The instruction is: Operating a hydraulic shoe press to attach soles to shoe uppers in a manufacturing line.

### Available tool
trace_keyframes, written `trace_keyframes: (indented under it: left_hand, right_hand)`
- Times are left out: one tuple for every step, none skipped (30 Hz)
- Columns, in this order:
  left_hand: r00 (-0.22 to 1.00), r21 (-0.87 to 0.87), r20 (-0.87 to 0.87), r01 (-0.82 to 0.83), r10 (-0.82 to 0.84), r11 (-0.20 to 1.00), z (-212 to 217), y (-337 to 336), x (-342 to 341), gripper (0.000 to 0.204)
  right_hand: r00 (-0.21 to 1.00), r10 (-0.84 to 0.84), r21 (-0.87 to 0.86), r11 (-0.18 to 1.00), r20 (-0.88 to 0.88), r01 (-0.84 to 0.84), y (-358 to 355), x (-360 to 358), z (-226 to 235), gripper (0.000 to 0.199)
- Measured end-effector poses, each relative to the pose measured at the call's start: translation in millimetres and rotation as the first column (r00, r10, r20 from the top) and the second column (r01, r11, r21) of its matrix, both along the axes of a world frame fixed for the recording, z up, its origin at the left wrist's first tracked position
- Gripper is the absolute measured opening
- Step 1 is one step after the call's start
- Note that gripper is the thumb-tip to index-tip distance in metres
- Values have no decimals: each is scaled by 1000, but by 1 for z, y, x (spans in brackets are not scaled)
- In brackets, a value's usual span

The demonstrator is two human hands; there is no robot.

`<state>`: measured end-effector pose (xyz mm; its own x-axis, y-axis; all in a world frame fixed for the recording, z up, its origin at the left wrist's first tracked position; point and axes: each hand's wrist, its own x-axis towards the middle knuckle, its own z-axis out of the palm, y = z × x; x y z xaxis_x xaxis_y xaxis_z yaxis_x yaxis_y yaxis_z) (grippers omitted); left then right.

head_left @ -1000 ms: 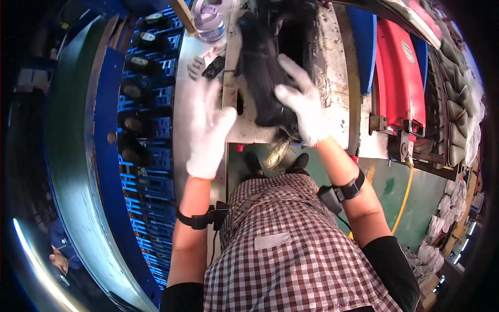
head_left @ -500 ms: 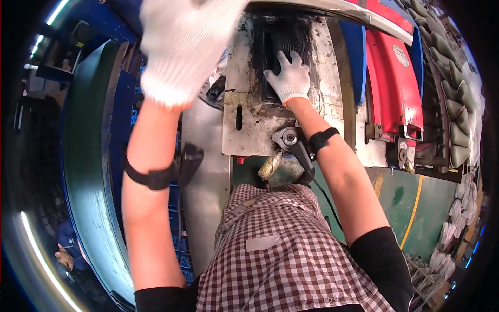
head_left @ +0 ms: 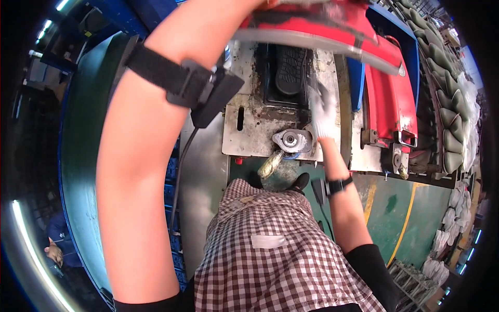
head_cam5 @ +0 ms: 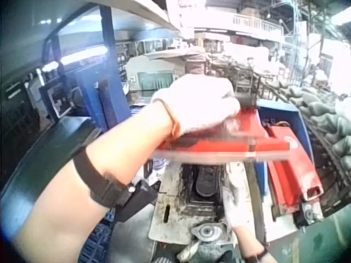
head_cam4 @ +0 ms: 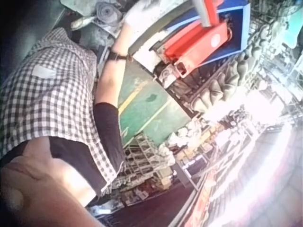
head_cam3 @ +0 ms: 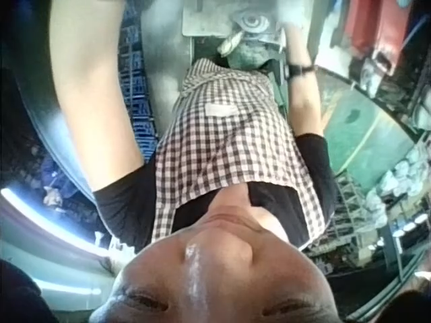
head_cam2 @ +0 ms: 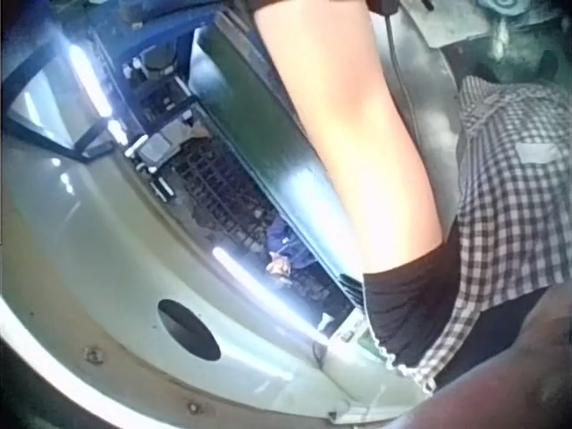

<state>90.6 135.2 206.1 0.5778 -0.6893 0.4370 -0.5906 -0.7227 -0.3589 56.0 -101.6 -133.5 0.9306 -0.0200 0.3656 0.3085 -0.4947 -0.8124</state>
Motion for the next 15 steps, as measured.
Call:
trace_keyframes:
  left_hand:
    - [991,-70,-129,-52,43,996,-6,-2,-8,31]
    - [963,-132,-258,-110,73,985,-14,-6,-17,28]
    - [919,-185,-384,-173,90,967,-23,-10,-24,26]
    - [904,-187,-419,-173,81,967,-38,-17,-34,31]
    - [906,-212,-421,-151,49,965,-56,-23,-45,38]
    - [900,-204,-433,-151,49,967,-72,-26,-52,34]
    - [906,-208,-421,-136,37,969,-89,-28,-58,34]
    - [921,-139,-387,-108,47,984,-108,-31,-64,32]
    - [921,-169,-391,-77,5,983,-126,-33,-73,31]
    - [797,-215,-604,-178,13,960,-144,-39,-75,32]
    - [766,-235,-643,-165,-26,958,-161,-41,-78,33]
    - [749,-230,-662,-176,-21,957,-176,-43,-83,33]
    - [723,-222,-691,-192,-16,956,-189,-44,-87,33]
    - [688,-181,-725,-219,20,959,-200,-47,-91,34]
    - [660,-148,-749,-244,52,958,-210,-50,-93,35]
  right_hand:
    - [999,-28,28,999,15,28,-20,-26,-4,38]
    - [996,-62,-12,998,-64,61,-38,-53,-9,32]
    - [995,-73,-44,997,-71,70,-55,-81,-15,27]
    - [976,-90,21,995,-198,96,-66,-107,-22,22]
    - [974,-57,113,990,-220,83,-73,-129,-31,17]
    - [920,-16,41,999,-392,34,-78,-147,-38,14]
    - [842,28,14,1000,-540,-24,-82,-161,-42,12]
    - [815,252,208,964,-522,-166,-80,-171,-45,15]
    - [716,380,292,923,-586,-252,-77,-176,-44,19]
    - [653,507,278,860,-563,-428,-71,-178,-42,24]
    - [545,511,139,801,-665,-582,-65,-179,-36,31]
    - [419,517,182,764,-746,-618,-53,-177,-29,42]
    - [172,550,420,772,-817,-476,-43,-175,-19,50]
    - [107,604,520,752,-790,-405,-32,-174,-10,53]
    - [55,687,637,698,-725,-327,-20,-172,-3,57]
